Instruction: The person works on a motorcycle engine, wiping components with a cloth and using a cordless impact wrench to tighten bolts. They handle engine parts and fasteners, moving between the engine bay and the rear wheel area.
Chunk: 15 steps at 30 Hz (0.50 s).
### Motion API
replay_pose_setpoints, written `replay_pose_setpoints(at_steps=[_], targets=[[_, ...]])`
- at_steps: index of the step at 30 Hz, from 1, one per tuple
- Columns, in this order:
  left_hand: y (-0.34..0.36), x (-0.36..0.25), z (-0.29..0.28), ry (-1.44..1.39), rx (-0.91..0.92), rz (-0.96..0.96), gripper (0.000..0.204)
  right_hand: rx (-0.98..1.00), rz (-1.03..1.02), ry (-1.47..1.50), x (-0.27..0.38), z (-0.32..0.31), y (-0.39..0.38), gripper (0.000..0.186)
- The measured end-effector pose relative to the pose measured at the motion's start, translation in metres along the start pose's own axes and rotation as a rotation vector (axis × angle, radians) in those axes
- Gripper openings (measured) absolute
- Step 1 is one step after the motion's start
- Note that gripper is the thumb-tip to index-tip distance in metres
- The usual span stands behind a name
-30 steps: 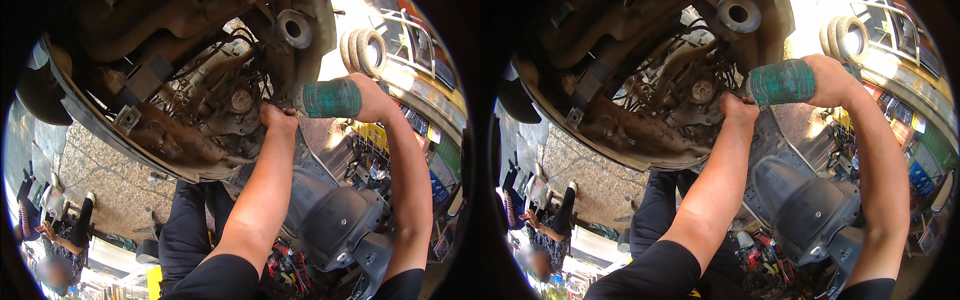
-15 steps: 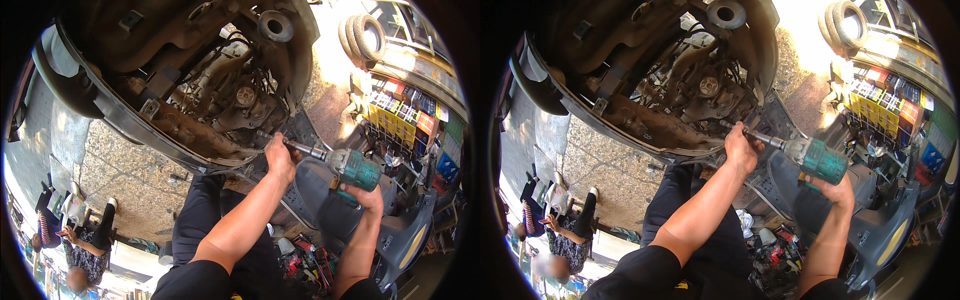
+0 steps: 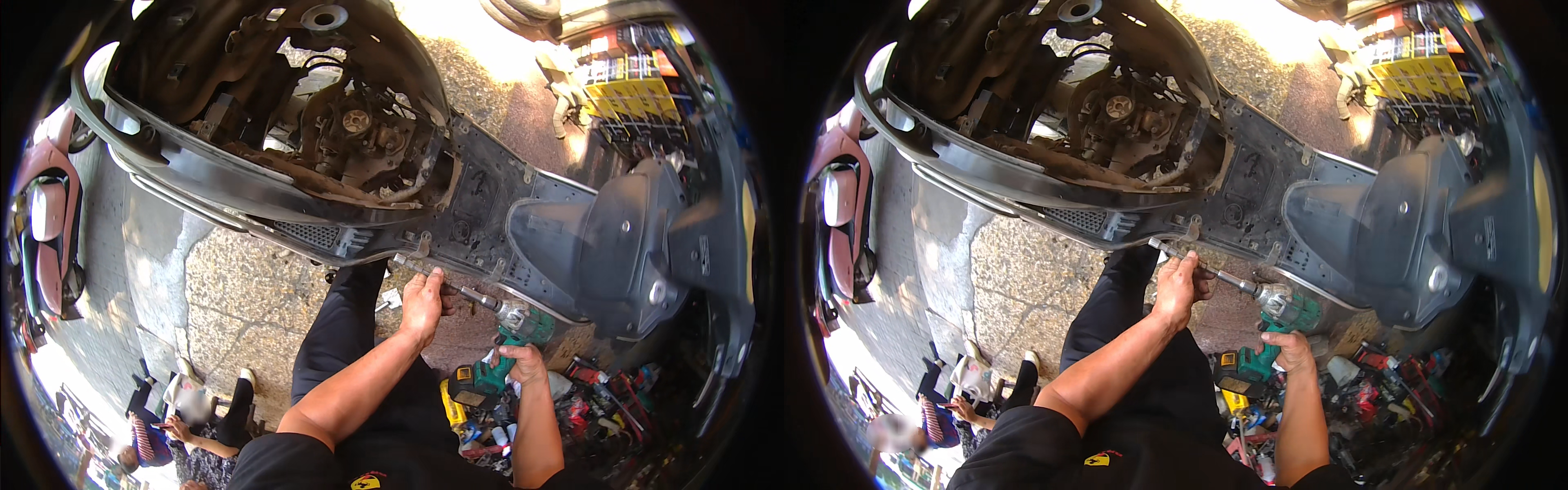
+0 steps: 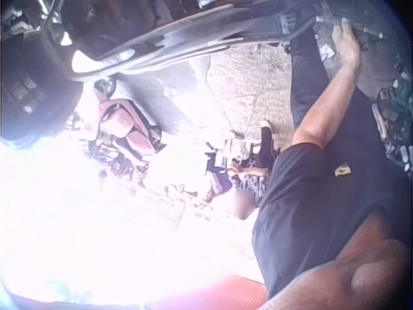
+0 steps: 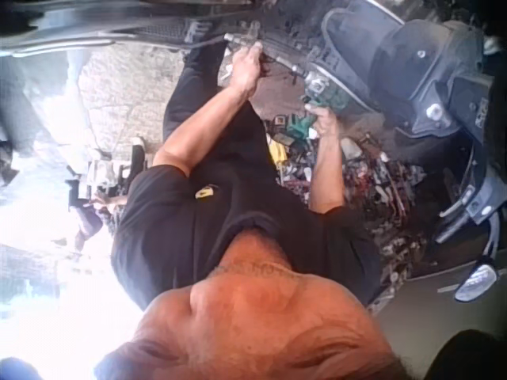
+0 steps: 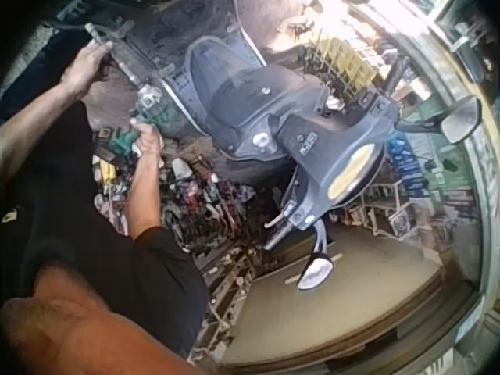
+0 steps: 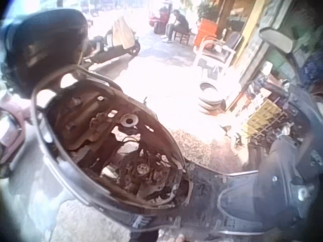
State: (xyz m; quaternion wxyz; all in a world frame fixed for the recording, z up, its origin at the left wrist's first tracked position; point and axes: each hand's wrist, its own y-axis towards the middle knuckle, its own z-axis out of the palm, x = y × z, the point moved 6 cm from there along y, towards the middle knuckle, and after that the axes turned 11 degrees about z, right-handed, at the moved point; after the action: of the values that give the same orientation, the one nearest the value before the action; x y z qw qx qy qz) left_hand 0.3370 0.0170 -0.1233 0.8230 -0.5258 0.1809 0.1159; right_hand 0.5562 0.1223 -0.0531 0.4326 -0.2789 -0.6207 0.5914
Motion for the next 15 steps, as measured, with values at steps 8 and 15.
replay_pose_setpoints(at_steps=[8,15], targets=[[-0.098,0.11,-0.055,0.241,0.213,-0.039,0.025,-0.086,-0.156,0.245,-0.208,-0.057,-0.059,0.027],[-0.156,0.177,-0.087,0.372,0.307,-0.171,0.026,-0.082,-0.144,0.419,-0.324,-0.07,-0.1,0.03]])
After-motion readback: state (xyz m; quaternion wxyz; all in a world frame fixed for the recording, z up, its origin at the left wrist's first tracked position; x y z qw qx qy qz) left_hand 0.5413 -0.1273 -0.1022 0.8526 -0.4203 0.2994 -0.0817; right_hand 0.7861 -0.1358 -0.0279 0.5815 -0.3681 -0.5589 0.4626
